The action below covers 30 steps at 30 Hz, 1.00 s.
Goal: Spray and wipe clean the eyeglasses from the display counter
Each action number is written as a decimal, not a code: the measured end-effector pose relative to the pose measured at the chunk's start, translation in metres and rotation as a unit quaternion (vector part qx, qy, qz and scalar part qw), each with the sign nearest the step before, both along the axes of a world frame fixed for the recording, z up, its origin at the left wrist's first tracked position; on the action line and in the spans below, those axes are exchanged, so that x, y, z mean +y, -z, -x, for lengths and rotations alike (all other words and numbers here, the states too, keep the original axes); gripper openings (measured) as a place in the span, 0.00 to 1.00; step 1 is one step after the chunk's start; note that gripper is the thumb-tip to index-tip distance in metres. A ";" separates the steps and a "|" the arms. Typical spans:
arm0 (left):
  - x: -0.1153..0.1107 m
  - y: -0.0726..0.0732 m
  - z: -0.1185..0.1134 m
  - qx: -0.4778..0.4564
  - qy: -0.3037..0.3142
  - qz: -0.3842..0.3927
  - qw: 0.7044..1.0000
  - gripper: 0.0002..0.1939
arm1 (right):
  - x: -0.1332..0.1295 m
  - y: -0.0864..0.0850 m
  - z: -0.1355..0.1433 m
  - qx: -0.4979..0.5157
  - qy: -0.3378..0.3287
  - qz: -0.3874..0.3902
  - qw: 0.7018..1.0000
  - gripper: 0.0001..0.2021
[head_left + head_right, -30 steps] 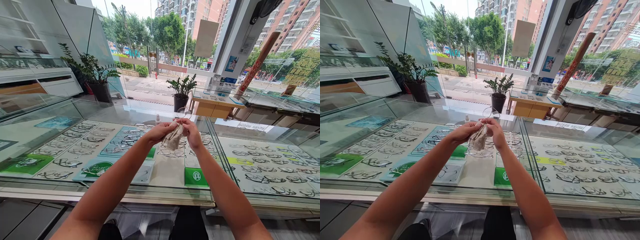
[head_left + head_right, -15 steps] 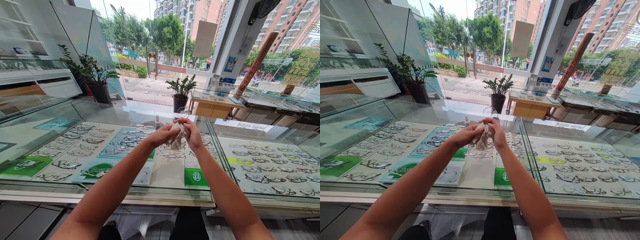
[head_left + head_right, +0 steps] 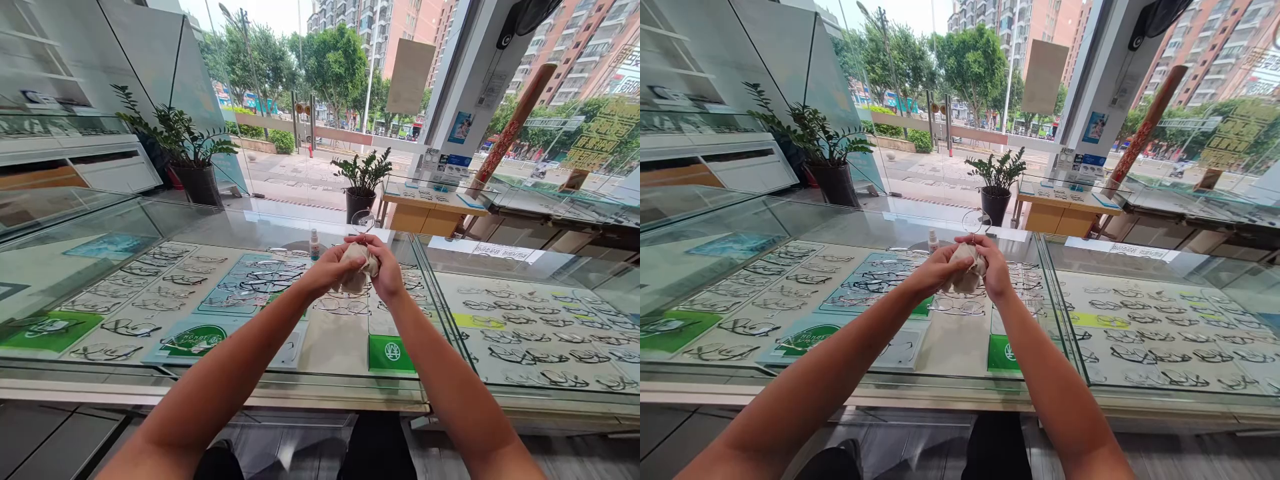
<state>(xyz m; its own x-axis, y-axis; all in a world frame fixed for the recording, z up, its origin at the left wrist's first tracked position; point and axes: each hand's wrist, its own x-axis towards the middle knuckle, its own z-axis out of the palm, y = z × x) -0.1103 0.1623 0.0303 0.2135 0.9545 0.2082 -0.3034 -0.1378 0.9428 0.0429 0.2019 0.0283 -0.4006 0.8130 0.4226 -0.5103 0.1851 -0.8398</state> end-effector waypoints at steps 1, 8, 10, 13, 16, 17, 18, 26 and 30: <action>-0.001 0.000 -0.002 -0.004 -0.003 -0.004 1.000 0.30 | -0.001 0.000 0.000 0.001 0.004 -0.003 1.000 0.13; -0.004 0.001 -0.006 0.020 -0.021 -0.024 0.999 0.31 | -0.008 -0.001 -0.001 0.006 0.023 -0.028 0.999 0.13; -0.005 0.002 -0.006 0.042 -0.044 -0.043 0.997 0.31 | -0.011 -0.002 -0.001 0.010 0.022 -0.036 0.999 0.13; -0.008 -0.001 -0.009 0.071 -0.073 -0.080 0.992 0.31 | -0.014 -0.008 0.002 0.016 0.028 -0.040 0.999 0.12; -0.009 -0.019 -0.014 0.081 -0.101 -0.114 0.985 0.29 | -0.012 -0.030 0.004 0.020 0.025 -0.056 0.998 0.15; -0.008 -0.030 -0.016 0.081 -0.109 -0.126 0.983 0.28 | -0.010 -0.042 0.004 0.019 0.022 -0.067 0.997 0.18; -0.007 -0.043 -0.019 0.082 -0.115 -0.141 0.980 0.26 | -0.009 -0.056 0.004 0.017 0.017 -0.084 0.996 0.20; -0.006 -0.140 -0.045 0.083 -0.134 -0.303 0.940 0.14 | -0.017 -0.148 -0.011 0.037 0.071 -0.189 0.979 0.23; -0.011 -0.139 -0.047 0.087 -0.119 -0.304 0.941 0.15 | -0.026 -0.151 -0.015 0.038 0.069 -0.193 0.978 0.23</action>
<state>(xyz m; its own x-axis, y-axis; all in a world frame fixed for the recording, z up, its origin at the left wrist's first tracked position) -0.0628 0.1513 0.1691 0.0911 0.6959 0.7123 -0.0437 -0.7118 0.7010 0.0576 0.1755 0.1794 -0.2544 0.6303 0.7335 -0.5166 0.5526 -0.6541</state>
